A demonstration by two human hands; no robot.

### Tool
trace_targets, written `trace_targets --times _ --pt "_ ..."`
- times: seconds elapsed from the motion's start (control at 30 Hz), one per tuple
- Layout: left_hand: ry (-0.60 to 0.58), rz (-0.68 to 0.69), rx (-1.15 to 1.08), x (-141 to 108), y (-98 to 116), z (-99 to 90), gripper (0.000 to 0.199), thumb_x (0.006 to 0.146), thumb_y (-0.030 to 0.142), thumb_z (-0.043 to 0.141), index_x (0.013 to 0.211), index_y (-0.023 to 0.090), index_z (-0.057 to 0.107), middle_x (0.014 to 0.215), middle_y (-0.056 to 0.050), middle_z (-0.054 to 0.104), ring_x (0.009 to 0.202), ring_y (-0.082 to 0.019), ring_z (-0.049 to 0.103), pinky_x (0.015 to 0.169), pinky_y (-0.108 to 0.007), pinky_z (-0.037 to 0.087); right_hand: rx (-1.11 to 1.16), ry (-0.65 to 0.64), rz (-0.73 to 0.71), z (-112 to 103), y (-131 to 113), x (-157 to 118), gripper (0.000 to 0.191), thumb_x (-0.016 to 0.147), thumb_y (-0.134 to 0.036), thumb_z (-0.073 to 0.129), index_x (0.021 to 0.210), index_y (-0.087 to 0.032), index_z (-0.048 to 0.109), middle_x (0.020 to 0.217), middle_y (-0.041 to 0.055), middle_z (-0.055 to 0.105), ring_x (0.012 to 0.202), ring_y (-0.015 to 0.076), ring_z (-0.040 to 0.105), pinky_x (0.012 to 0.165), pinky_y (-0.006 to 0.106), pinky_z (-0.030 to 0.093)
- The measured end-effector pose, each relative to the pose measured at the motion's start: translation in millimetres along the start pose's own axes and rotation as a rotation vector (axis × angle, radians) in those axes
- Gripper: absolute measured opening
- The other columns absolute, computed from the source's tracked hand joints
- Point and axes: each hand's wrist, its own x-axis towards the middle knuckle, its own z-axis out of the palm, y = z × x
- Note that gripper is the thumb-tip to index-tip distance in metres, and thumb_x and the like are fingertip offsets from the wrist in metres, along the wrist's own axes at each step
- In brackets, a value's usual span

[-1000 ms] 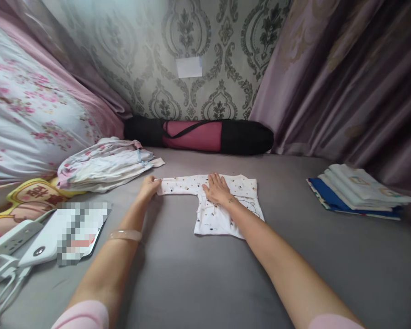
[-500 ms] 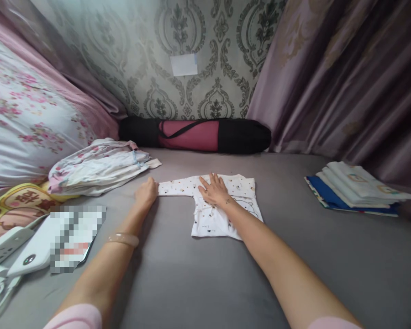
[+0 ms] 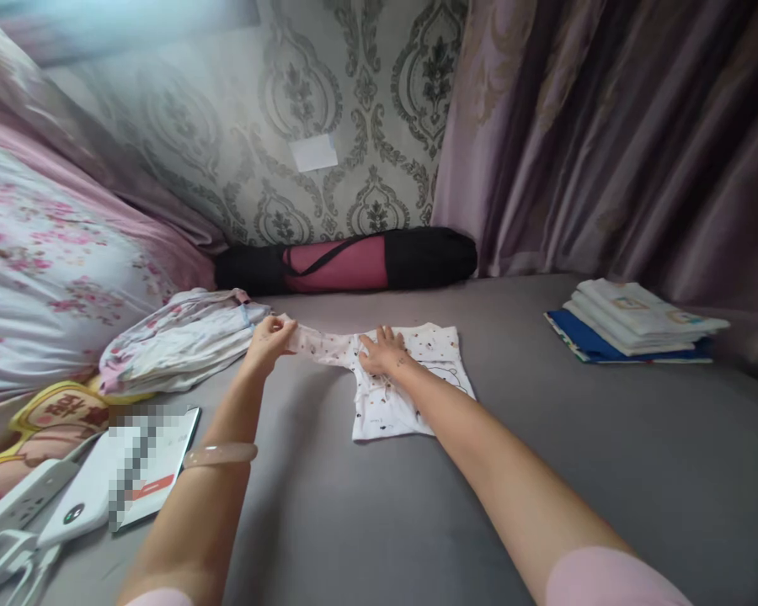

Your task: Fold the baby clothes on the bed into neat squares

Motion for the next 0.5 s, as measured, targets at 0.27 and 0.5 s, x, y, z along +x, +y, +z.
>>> trace_targets --times 0.27,0.5 --pt "-0.245 0.100 -0.346 -25 68 44.8 0.035 0.069 0.036 0.075 0.077 0.017 0.048 0.059 0.004 0.055 0.044 -0.006 0.053 0.046 -0.020 0.050 0.022 0.006 0.025 2 -3 8 0.063 0.087 -0.052 0.044 0.146 -0.033 0.035 0.158 0.0135 0.018 0.144 0.0386 0.009 0.106 0.063 0.014" --pt "-0.193 0.018 -0.139 -19 80 98.3 0.021 0.080 0.027 0.065 0.076 0.017 0.047 0.046 0.006 0.050 0.039 -0.010 0.054 0.047 -0.022 0.051 0.185 0.063 -0.146 -11 28 -1 0.072 0.084 -0.039 0.057 0.149 -0.018 0.031 0.158 0.0161 0.018 0.145 0.0323 0.014 0.114 0.047 0.019"
